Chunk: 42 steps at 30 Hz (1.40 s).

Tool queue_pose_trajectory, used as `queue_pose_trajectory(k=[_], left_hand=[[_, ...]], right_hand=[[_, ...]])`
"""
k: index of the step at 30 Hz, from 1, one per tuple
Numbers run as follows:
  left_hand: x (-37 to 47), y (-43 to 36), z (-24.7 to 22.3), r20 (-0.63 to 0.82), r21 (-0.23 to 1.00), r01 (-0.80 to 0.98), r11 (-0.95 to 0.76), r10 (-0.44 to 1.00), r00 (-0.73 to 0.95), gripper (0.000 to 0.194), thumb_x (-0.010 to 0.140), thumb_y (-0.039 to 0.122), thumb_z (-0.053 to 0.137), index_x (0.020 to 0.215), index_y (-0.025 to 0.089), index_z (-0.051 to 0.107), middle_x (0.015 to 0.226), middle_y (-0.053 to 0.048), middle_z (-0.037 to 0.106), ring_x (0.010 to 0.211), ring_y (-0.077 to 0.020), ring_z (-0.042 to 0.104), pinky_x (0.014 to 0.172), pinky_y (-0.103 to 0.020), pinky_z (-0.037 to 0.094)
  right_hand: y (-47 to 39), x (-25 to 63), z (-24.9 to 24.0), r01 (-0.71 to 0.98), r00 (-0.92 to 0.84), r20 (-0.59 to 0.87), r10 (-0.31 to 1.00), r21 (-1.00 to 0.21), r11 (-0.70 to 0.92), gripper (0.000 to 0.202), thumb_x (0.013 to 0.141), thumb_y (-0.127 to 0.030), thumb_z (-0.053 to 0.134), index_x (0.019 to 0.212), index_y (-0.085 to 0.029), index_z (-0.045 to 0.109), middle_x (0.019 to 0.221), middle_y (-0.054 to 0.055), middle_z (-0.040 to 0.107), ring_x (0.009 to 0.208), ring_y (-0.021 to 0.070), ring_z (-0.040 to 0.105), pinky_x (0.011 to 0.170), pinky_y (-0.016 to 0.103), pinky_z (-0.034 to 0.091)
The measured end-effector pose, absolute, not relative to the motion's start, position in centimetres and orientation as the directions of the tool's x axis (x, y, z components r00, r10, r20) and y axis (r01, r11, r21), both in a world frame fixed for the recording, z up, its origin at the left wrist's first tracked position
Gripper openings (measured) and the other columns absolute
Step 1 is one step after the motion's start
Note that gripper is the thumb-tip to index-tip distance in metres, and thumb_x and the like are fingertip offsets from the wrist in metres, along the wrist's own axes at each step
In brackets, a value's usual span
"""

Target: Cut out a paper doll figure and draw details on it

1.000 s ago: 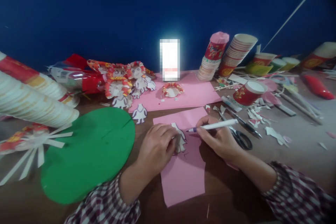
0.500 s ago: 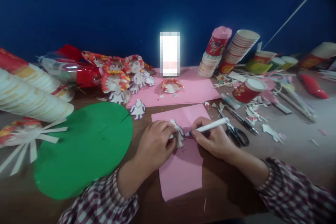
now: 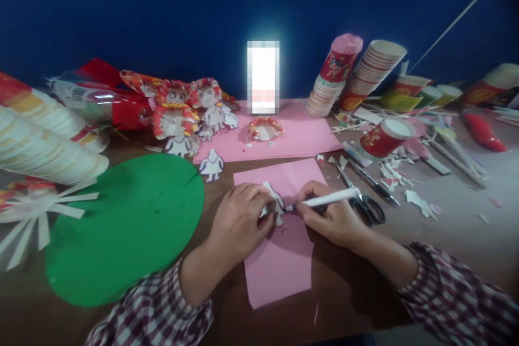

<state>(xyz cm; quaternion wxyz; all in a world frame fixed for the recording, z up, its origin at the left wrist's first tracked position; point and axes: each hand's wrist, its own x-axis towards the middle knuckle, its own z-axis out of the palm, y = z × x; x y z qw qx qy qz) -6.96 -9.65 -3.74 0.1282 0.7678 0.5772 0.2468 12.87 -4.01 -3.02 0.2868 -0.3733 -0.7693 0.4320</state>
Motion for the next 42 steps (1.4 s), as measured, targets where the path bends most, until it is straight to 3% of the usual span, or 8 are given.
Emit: queue_pose_trajectory(k=[4,12,31,42], left_hand=[[-6.97,-9.65,-3.67,0.226,0.478,0.826,-0.298,0.951,0.212,0.014,0.079,0.019,0.060,0.092,0.021,0.060,0.097,-0.003,0.062,0.096,-0.0216,0.055,0.084,-0.039,0.044],[-7.06,-9.61,-3.88,0.288,0.463,0.819,-0.338,0.932,0.222,0.014,0.081,0.018,0.058,0.094,0.022,0.059,0.100,-0.002,0.063,0.097,-0.0203,0.055,0.084,-0.038,0.043],[-6.90,-9.53,-3.86,0.273,0.459,0.826,-0.327,0.937,0.219,0.011,0.082,0.018,0.057,0.092,0.021,0.060,0.099,-0.003,0.064,0.097,-0.0206,0.056,0.084,-0.038,0.043],[-6.94,-9.59,-3.77,0.273,0.459,0.826,-0.329,0.936,0.221,0.012,0.081,0.017,0.057,0.092,0.021,0.060,0.099,-0.003,0.064,0.096,-0.0206,0.055,0.084,-0.038,0.043]], right_hand=[[-4.06,12.90,-2.87,0.300,-0.569,0.201,0.797,-0.852,0.429,0.007,0.078,-0.013,0.054,0.083,-0.016,0.058,0.068,0.000,0.060,0.056,0.0092,0.052,0.051,0.019,0.042],[-4.69,13.56,-3.12,0.376,-0.608,0.260,0.750,-0.738,0.561,0.002,0.076,-0.015,0.062,0.074,-0.016,0.062,0.064,0.000,0.065,0.054,0.0082,0.057,0.052,0.017,0.042],[-4.35,13.38,-2.91,0.387,-0.673,0.135,0.727,-0.774,0.502,0.007,0.083,-0.021,0.058,0.079,-0.016,0.061,0.069,0.001,0.066,0.059,0.0092,0.058,0.055,0.019,0.043],[-4.31,13.32,-2.99,0.386,-0.685,0.138,0.715,-0.764,0.518,0.009,0.085,-0.023,0.057,0.079,-0.017,0.060,0.068,0.001,0.065,0.059,0.0099,0.058,0.056,0.020,0.044]])
